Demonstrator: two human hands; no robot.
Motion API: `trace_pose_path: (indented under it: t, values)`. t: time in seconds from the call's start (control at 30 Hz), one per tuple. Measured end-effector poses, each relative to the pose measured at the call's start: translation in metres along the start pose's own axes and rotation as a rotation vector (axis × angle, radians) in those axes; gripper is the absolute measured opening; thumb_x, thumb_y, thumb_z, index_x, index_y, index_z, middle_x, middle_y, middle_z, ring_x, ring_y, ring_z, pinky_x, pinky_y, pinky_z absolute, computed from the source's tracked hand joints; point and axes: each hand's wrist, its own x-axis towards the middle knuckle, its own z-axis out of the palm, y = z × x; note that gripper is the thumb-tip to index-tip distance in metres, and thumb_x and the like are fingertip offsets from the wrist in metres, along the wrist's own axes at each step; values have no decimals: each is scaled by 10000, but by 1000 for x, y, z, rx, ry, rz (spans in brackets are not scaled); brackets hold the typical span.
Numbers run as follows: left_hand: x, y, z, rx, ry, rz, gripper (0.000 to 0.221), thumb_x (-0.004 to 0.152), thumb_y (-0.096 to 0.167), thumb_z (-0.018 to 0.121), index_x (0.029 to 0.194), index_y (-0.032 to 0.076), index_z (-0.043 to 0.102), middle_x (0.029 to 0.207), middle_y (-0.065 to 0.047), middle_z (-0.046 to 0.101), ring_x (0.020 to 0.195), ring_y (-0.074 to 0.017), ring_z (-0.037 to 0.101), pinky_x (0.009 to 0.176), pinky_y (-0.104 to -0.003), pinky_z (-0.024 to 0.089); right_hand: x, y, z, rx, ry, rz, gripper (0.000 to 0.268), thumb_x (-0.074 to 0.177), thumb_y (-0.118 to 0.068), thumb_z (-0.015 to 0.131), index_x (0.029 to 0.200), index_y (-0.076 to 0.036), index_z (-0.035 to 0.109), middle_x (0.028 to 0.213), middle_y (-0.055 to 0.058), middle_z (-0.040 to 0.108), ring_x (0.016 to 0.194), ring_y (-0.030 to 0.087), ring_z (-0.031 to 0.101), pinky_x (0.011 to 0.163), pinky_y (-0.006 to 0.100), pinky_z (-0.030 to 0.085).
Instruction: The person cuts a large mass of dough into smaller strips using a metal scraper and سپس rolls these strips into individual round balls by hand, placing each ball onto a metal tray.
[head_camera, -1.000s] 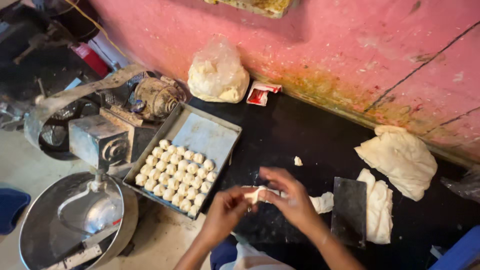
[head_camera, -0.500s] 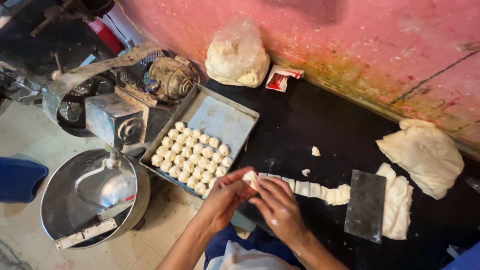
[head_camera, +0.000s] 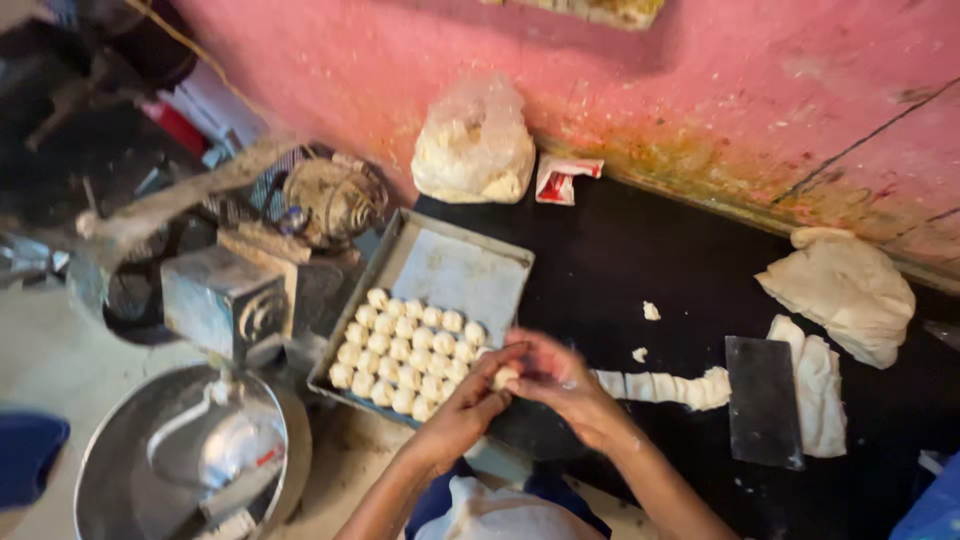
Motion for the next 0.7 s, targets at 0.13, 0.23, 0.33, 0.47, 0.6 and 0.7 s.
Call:
trace_pose_path:
  t: [0.13,0.23,0.33,0.47,0.6,0.7]
  values:
    - [8,20,-24,-139,110,-100,542,1055,235,477,1574,176,335,1457,-163,496,1350,-246,494,1142,-362,366,-7,-19,43,-357,65,-339,532,821,-114,812,1316,2,657,1351,168,657,1271,323,589,1018,398,495]
    - [14,11,-52,-211,193,-182,651,1002,379,462,1590,367,183,1482,-57,516,1240,-227,577,1050,-398,444,-15,-12,56,-506,189,-320,427,893,-122,766,1308,-53,693,1370,123,678,1269,256,659,1024,344,562]
    - [55,-9,-86,597,308,152,532,958,327,600,1466,231,475,1433,-69,569,1190,-276,575,997,-494,417,10,2,57,-511,389,-314,368,926,-89,729,1292,-57,695,1358,116,692,1254,237,694,1026,342,571]
    - [97,-54,-116,1248,110,87,386,862,294,694,1238,206,693,1297,-48,622,1266,-254,541,1085,-581,301,60,41,60,-513,420,-318,329,959,-36,630,1286,-32,668,1384,159,651,1277,276,643,1035,362,528]
    - [99,-82,-128,1319,142,102,315,904,245,640,1208,220,715,1257,-41,636,1276,-264,536,1111,-553,324,27,96,70,-896,431,-224,351,882,-29,643,1220,-56,736,1294,125,714,1300,330,598,1076,525,342]
    - [83,-90,-128,1281,227,404,374,910,233,621,1258,122,698,1308,-118,605,1290,-311,517,1093,-611,267,-49,133,69,-654,540,-11,229,966,-121,667,1180,-108,747,1239,63,761,1208,219,676,1060,359,511]
